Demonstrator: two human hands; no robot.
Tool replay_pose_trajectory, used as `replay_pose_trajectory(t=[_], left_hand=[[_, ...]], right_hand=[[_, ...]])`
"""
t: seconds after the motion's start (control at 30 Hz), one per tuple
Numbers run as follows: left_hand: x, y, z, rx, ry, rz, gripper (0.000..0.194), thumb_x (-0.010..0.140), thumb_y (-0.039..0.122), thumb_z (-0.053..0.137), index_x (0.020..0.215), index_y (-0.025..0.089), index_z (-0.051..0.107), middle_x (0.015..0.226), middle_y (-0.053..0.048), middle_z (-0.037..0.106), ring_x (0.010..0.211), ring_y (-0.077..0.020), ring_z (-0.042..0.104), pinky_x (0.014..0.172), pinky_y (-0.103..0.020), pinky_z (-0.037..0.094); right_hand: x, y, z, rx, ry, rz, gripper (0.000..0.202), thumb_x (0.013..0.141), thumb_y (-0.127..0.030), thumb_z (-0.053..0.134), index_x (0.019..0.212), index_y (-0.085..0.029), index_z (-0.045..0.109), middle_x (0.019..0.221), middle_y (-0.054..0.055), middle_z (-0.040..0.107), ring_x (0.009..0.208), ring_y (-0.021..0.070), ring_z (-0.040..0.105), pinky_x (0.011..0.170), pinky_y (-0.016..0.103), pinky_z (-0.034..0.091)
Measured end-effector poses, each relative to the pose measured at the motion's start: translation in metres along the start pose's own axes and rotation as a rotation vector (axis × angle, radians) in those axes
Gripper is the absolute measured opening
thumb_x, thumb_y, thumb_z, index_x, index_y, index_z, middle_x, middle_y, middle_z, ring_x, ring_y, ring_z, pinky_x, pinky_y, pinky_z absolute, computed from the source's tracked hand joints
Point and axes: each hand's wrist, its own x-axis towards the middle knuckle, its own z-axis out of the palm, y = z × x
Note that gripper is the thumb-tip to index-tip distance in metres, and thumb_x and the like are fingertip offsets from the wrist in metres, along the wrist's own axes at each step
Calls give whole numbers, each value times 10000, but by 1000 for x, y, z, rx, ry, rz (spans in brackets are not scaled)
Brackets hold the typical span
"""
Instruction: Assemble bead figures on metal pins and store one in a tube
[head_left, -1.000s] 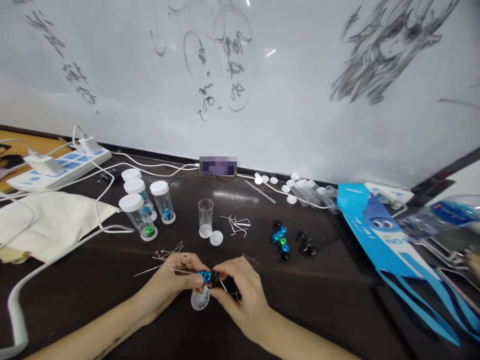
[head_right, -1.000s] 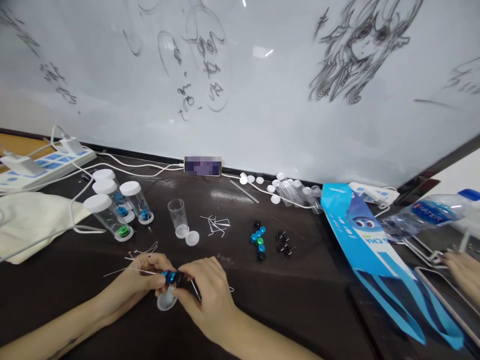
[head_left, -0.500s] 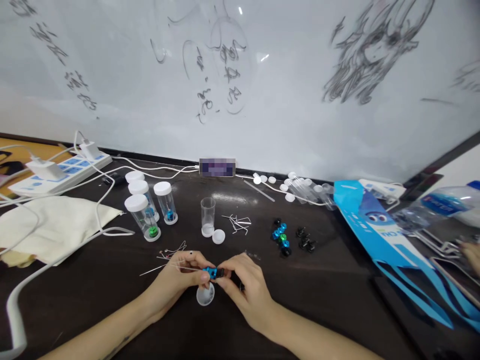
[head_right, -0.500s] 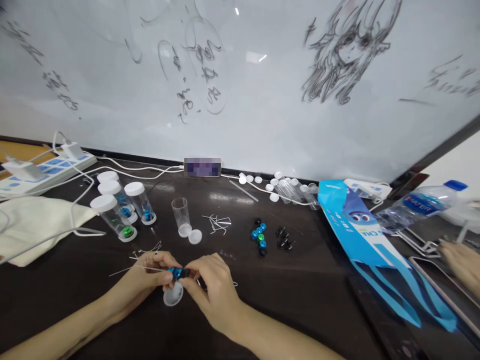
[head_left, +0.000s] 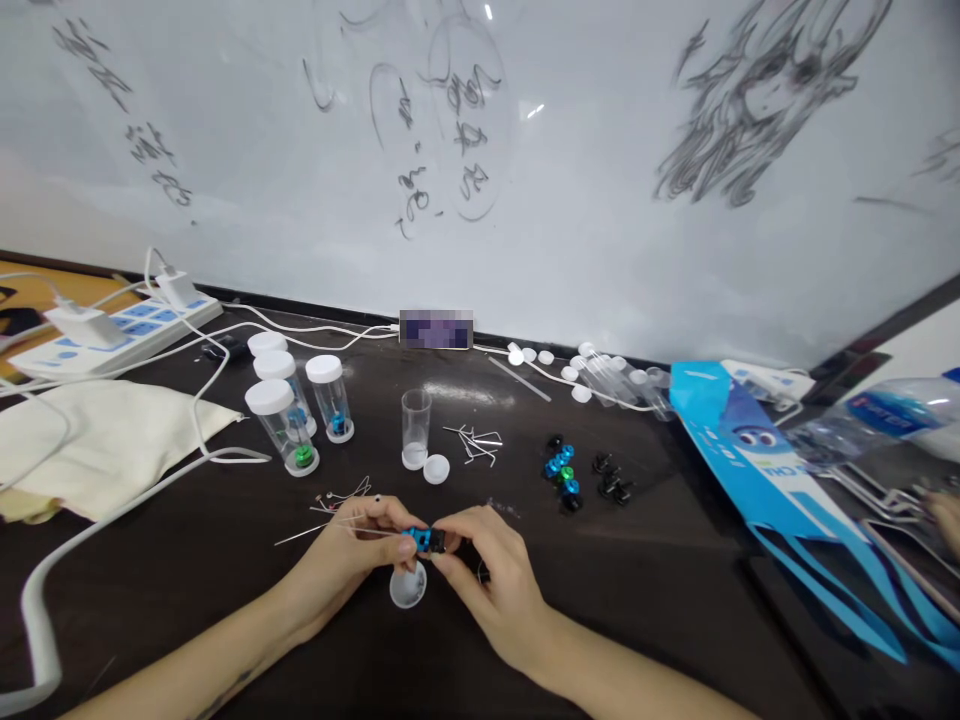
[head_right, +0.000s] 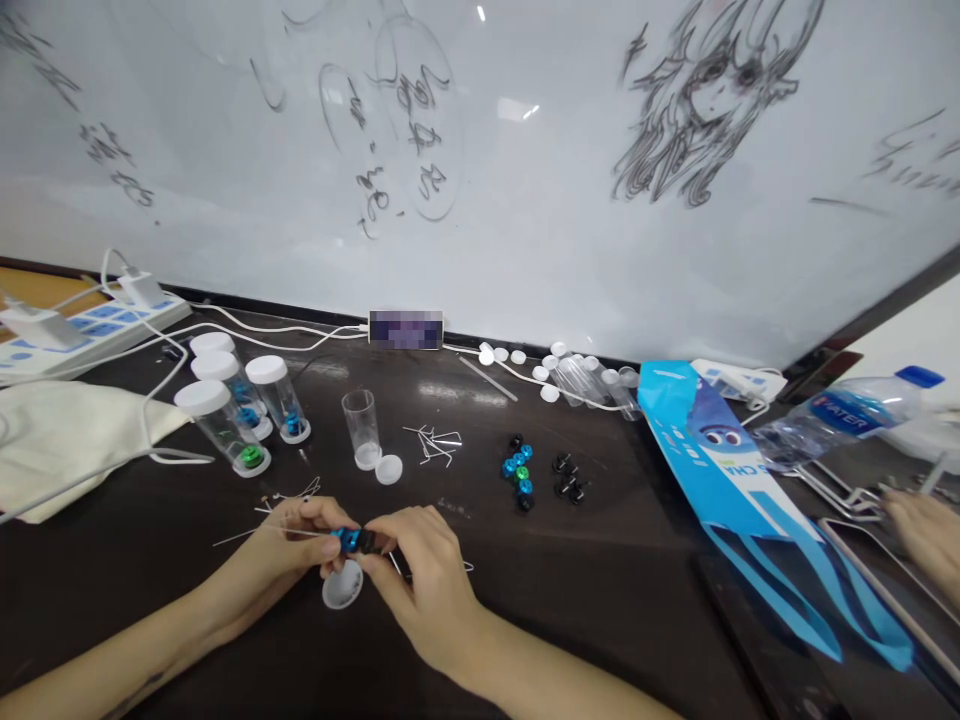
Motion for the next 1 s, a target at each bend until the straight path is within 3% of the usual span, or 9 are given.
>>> replay_pose_trajectory(t=[0.27, 0.57, 0.73, 0.87, 1.0], left_hand=[[-1, -2, -2, -9, 8, 13, 141, 713, 229, 809, 790, 131, 743, 654, -37, 704, 584, -107, 599, 582, -189, 461], [-1, -1, 1, -9, 3, -9, 148, 692, 213, 822, 786, 129, 745, 642, -38, 707, 562, -103, 597, 577, -191, 461], [-2, 0, 2, -15, 11, -10, 151, 691, 217, 822, 787, 131, 743, 631, -33, 704, 556, -103, 593, 573, -191, 460], [-4, 0, 2, 0, 2, -5, 142, 696, 215, 818, 777, 129, 740, 632, -35, 707, 562, -104, 589, 580, -194, 458], [-3, 1, 2, 10, 13, -3, 156, 687, 224, 824, 778, 129, 741, 626, -36, 705, 557, -108, 584, 576, -201, 453]], right_hand=[[0, 0, 0, 29, 15, 22, 185, 950, -270, 569, 1128, -225, 541, 900, 10, 626, 831, 172, 591, 799, 332, 420], [-1, 1, 0, 10, 14, -3, 70, 948, -267, 573, 989, -211, 588, 838, 5, 639, 779, 166, 593, 750, 321, 425], [-2, 1, 1, 0, 25, 14, 206, 930, -265, 600, 1126, -223, 551, 910, 14, 650, 823, 172, 605, 810, 339, 432], [-1, 0, 0, -11, 5, -14, 96, 953, -259, 555, 1035, -216, 581, 877, 20, 646, 807, 179, 599, 787, 341, 432], [-1, -1, 0, 10, 2, 18, 125, 954, -293, 555, 1050, -214, 570, 895, 27, 643, 808, 182, 599, 785, 338, 431]])
